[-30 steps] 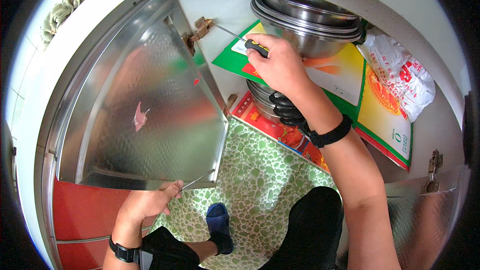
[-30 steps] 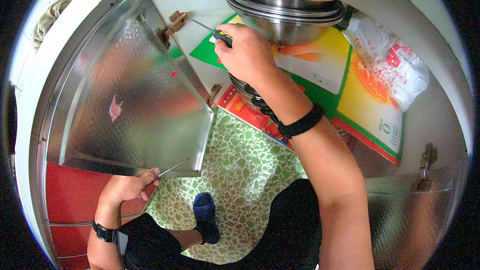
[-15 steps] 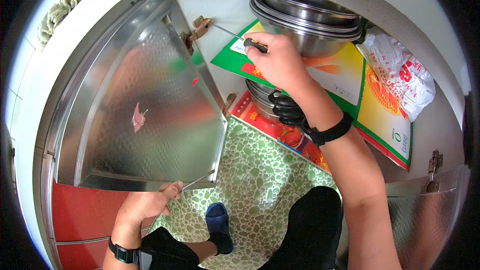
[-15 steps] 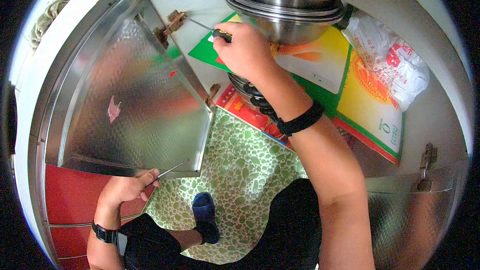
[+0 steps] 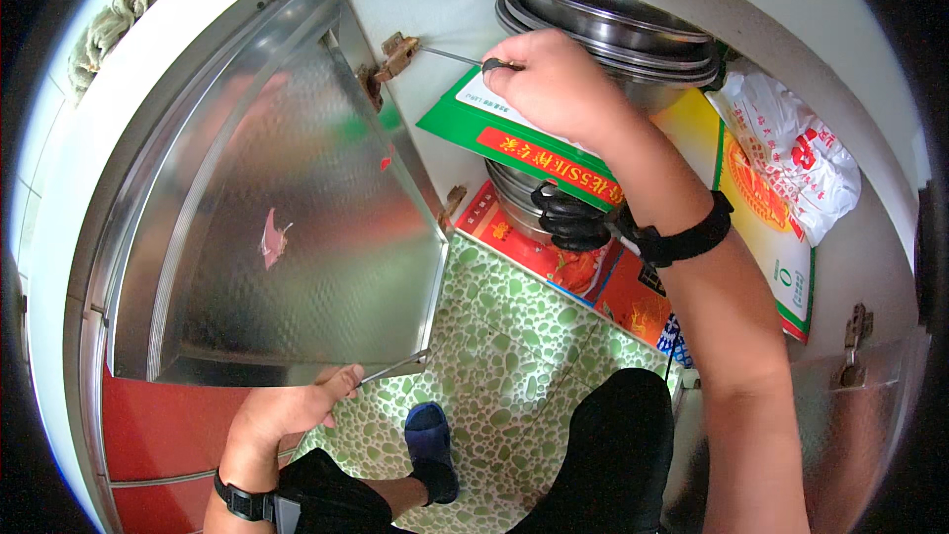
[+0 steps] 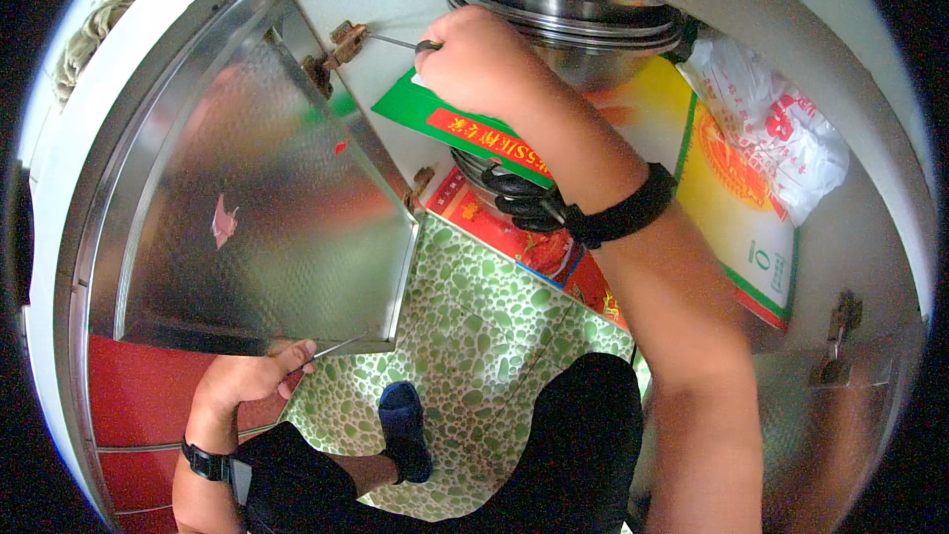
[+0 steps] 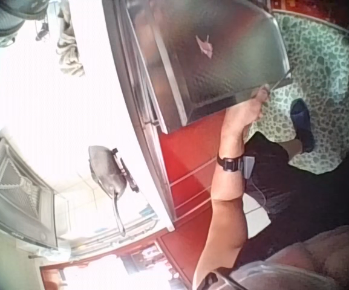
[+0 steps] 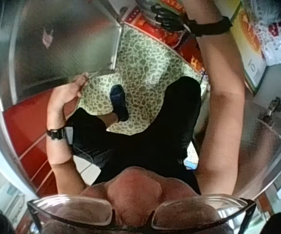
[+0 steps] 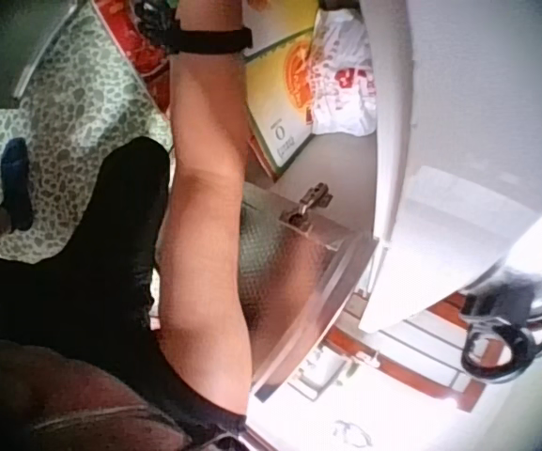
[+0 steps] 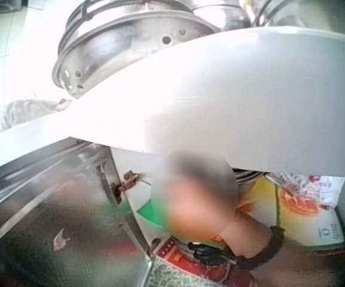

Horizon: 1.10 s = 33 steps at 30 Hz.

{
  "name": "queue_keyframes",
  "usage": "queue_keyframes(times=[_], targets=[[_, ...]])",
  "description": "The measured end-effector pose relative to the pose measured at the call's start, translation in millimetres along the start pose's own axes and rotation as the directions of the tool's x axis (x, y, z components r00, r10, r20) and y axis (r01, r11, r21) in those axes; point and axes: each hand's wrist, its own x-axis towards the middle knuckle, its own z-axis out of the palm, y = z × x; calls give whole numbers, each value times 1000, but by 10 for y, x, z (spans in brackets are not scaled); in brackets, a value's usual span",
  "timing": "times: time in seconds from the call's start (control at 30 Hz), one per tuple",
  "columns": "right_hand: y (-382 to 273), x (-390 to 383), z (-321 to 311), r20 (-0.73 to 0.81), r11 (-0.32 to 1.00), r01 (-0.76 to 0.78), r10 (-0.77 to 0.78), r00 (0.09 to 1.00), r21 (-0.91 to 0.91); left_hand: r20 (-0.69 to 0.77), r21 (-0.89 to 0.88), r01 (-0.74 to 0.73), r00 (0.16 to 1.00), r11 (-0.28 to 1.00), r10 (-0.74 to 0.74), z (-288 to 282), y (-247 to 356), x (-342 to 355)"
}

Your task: Tighten the screws on a cabinet door hinge using a screwdriver.

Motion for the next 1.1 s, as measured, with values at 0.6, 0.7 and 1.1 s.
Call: queue_keyframes(times=[0.6,0.7,1.1], targets=[[-281,37,-82,267,784,-497,423,866,371,21,102,-35,999,994,33,-69,65,-18],[-257,131,-191,333,814,-477,373,866,330,-2,55,-26,1000,998,26,-63,37,-15],[-46,85,-2,15,947,133,-134,991,-292,-31,87,-147,988,985,150,-98,17,-28]])
